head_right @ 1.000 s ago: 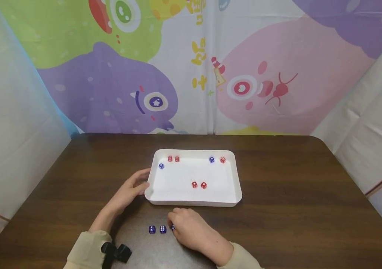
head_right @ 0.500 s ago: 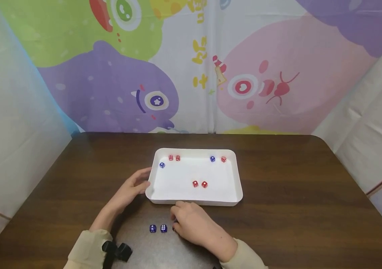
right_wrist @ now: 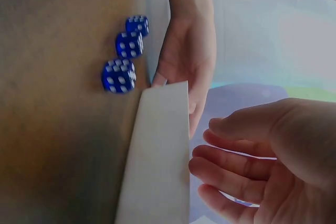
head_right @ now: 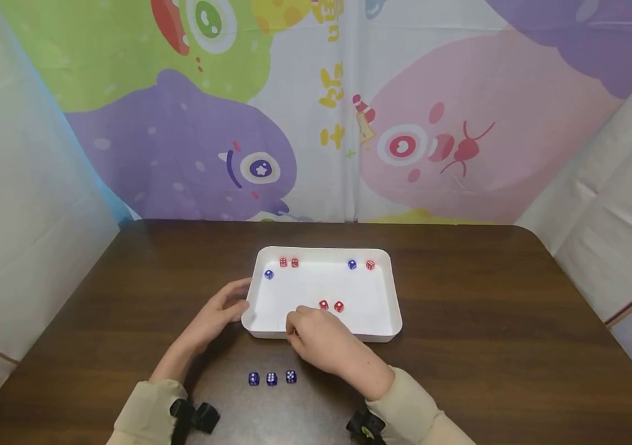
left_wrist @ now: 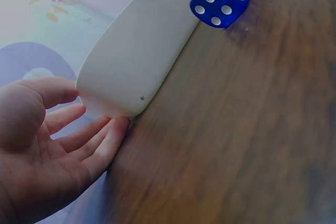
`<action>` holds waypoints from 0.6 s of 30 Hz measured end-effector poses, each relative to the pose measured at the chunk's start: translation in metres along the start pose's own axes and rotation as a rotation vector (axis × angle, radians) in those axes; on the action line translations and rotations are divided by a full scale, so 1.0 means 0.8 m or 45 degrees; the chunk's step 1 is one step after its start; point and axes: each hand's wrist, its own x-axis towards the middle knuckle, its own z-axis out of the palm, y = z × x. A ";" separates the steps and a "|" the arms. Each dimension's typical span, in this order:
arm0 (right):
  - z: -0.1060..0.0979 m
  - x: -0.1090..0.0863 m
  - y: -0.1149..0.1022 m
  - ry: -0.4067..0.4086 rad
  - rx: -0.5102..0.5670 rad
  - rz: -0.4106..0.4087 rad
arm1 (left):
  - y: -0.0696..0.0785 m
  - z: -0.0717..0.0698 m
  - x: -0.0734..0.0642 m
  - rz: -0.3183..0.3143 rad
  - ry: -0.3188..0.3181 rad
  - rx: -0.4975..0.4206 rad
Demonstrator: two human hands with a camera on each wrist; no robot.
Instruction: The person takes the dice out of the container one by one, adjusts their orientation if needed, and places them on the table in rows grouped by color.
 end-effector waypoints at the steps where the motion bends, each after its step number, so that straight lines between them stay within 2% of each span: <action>1: -0.001 0.003 0.001 0.005 -0.007 -0.011 | 0.000 0.000 0.000 0.000 -0.004 -0.002; 18: -0.026 0.056 0.015 -0.040 -0.062 0.049 | -0.001 -0.002 -0.001 0.017 -0.007 -0.025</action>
